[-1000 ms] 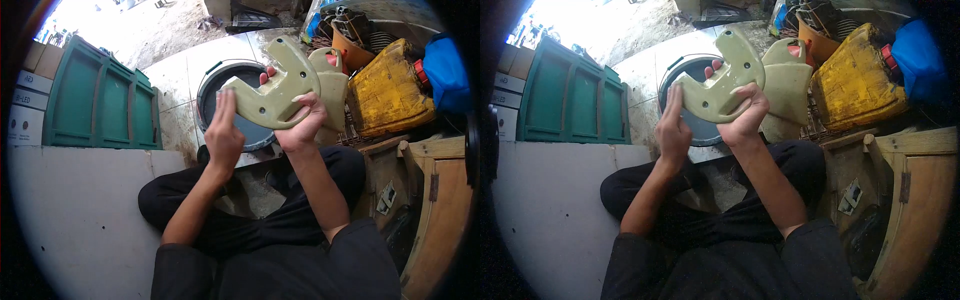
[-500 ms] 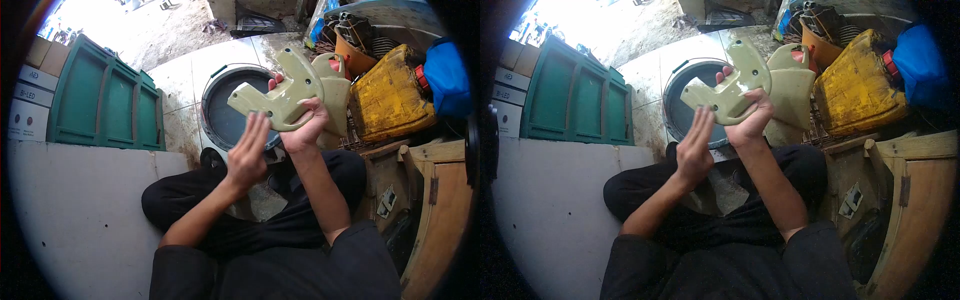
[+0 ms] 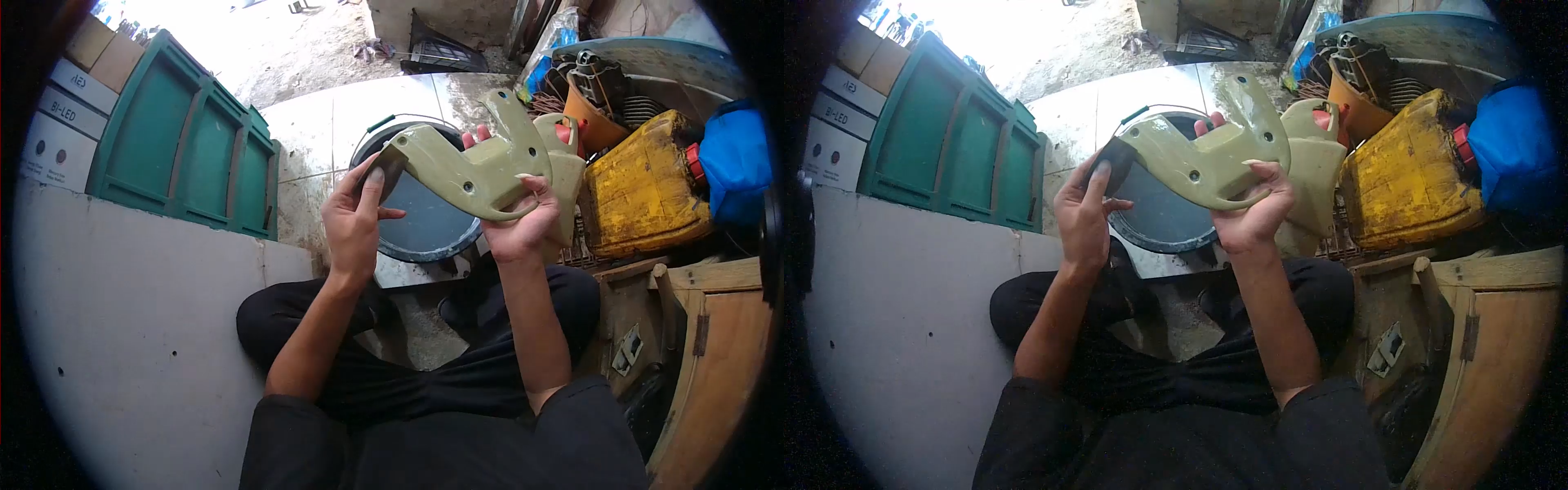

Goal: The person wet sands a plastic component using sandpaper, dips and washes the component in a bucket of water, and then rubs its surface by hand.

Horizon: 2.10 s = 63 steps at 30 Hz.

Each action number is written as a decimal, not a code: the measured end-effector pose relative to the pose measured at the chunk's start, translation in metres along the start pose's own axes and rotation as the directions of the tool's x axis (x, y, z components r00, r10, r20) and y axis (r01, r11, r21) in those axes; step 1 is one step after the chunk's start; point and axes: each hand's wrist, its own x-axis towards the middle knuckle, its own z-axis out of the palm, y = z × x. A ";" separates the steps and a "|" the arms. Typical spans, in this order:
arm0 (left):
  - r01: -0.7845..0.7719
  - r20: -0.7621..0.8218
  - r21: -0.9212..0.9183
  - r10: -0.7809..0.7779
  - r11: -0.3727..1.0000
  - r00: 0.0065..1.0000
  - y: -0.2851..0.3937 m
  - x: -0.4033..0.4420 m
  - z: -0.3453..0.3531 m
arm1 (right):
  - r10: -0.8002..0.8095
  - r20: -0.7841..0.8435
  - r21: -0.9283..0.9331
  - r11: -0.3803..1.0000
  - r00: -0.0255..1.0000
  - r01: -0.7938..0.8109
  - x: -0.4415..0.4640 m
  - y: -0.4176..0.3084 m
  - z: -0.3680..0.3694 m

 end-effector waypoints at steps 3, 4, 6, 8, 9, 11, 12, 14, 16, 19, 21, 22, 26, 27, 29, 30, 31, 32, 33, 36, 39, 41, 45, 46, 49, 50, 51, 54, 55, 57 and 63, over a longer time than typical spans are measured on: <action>0.009 -0.071 -0.033 -0.011 0.999 0.997 0.009 0.006 -0.002 | 0.011 -0.008 -0.056 0.998 1.000 -0.011 0.000 -0.001 0.002; 0.005 -0.074 -0.034 -0.007 0.999 0.997 0.009 0.008 -0.004 | 0.038 0.001 -0.081 0.996 0.999 -0.038 0.000 -0.002 0.004; 0.029 -0.099 -0.126 -0.041 0.992 0.994 0.010 0.014 -0.011 | 0.069 0.011 -0.108 0.992 0.998 -0.067 0.000 -0.002 0.006; 0.028 -0.097 -0.129 -0.041 0.991 0.994 0.010 0.019 -0.016 | 0.095 0.002 -0.130 0.987 0.995 -0.094 -0.002 -0.002 0.006; -0.031 -0.115 -0.054 0.025 0.998 0.993 0.012 0.022 -0.015 | 0.099 0.004 -0.130 0.987 0.995 -0.097 -0.001 -0.003 0.006; -0.090 -0.131 0.020 0.092 0.996 0.987 0.014 0.023 -0.014 | 0.134 -0.017 -0.143 0.980 0.991 -0.135 -0.001 -0.005 0.004; -0.242 -0.084 0.298 0.278 0.923 0.957 0.015 0.024 -0.014 | 0.136 -0.015 -0.144 0.980 0.991 -0.137 -0.002 -0.005 0.006; -0.371 0.010 0.544 0.436 0.753 0.900 0.015 0.024 -0.014 | 0.094 -0.179 -0.224 0.965 0.979 -0.133 -0.005 -0.004 0.014; -0.497 0.247 0.707 0.483 0.503 0.840 0.010 0.025 -0.012 | 0.109 -0.186 -0.222 0.964 0.976 -0.150 -0.005 -0.004 0.013; -0.589 0.389 0.719 0.487 0.370 0.782 -0.012 0.020 -0.009 | 0.131 -0.137 -0.218 0.963 0.982 -0.159 -0.005 -0.005 0.012; -0.679 0.544 0.693 0.444 0.240 0.712 -0.020 0.002 0.001 | 0.135 -0.076 -0.220 0.964 0.988 -0.148 -0.003 -0.004 0.007; -0.738 0.632 0.645 0.406 0.197 0.660 -0.022 -0.011 0.007 | 0.088 -0.144 -0.250 0.961 0.986 -0.122 0.000 -0.002 0.000; -0.647 0.521 0.726 0.427 0.234 0.739 -0.017 0.002 0.002 | 0.139 -0.154 -0.177 0.970 0.978 -0.165 0.003 -0.005 -0.003; -0.553 0.438 0.813 0.432 0.184 0.788 -0.015 0.017 -0.005 | 0.147 -0.157 -0.175 0.969 0.977 -0.174 0.000 -0.005 0.001; -0.632 0.486 0.721 0.441 0.286 0.754 -0.013 0.019 -0.007 | 0.134 -0.091 -0.259 0.954 0.987 -0.153 -0.003 -0.004 0.010; -0.715 0.562 0.644 0.465 0.273 0.684 -0.019 0.013 -0.001 | 0.131 -0.065 -0.284 0.948 0.989 -0.144 -0.003 -0.003 0.013; -0.780 0.639 0.579 0.462 0.236 0.614 -0.023 -0.001 0.010 | 0.091 -0.118 -0.324 0.938 0.989 -0.125 -0.002 -0.003 0.013; -0.823 0.725 0.543 0.400 0.170 0.561 -0.020 -0.018 0.018 | 0.040 -0.174 -0.365 0.925 0.984 -0.103 0.000 -0.004 0.010; -0.817 0.710 0.555 0.423 0.157 0.563 -0.021 -0.012 0.016 | 0.079 -0.080 -0.284 0.954 0.994 -0.098 0.001 -0.006 0.000; -0.563 0.448 0.781 0.388 0.268 0.806 -0.011 0.017 -0.003 | 0.148 -0.037 -0.152 0.977 0.988 -0.152 -0.002 -0.006 0.000; -0.645 0.528 0.717 0.397 0.266 0.751 -0.018 0.014 -0.006 | 0.134 -0.025 -0.289 0.948 0.991 -0.135 -0.006 -0.004 0.013; -0.790 0.706 0.591 0.370 0.163 0.604 -0.017 -0.013 0.010 | 0.086 -0.036 -0.395 0.914 0.996 -0.093 -0.001 -0.005 0.009; -0.594 0.477 0.752 0.387 0.286 0.789 -0.006 0.008 0.001 | 0.167 -0.011 -0.323 0.932 0.986 -0.162 -0.006 -0.006 0.017; -0.611 0.491 0.724 0.382 0.321 0.783 -0.003 0.017 -0.003 | 0.171 -0.009 -0.318 0.934 0.985 -0.165 -0.005 -0.004 0.016; -0.740 0.630 0.629 0.403 0.236 0.664 -0.026 -0.004 0.006 | 0.181 0.016 -0.349 0.923 0.983 -0.164 -0.001 0.000 0.014; -0.759 0.670 0.627 0.375 0.174 0.640 -0.023 -0.018 0.014 | 0.164 0.004 -0.376 0.914 0.986 -0.150 -0.002 0.001 0.013; -0.734 0.635 0.647 0.387 0.207 0.669 -0.021 -0.014 0.014 | 0.147 -0.012 -0.405 0.904 0.989 -0.139 -0.004 0.001 0.012; -0.522 0.440 0.803 0.305 0.287 0.845 -0.007 0.009 -0.002 | 0.180 -0.009 -0.460 0.873 0.984 -0.164 -0.006 0.004 0.020; -0.561 0.481 0.775 0.306 0.290 0.822 -0.006 0.015 -0.007 | 0.185 0.007 -0.441 0.883 0.983 -0.163 -0.007 0.007 0.021; -0.601 0.518 0.761 0.327 0.246 0.790 -0.018 -0.004 0.003 | 0.198 0.034 -0.438 0.884 0.980 -0.164 -0.005 0.006 0.013; -0.434 0.395 0.888 0.230 0.154 0.889 -0.009 -0.002 0.002 | 0.199 0.002 -0.594 0.789 0.980 -0.159 -0.015 0.016 0.010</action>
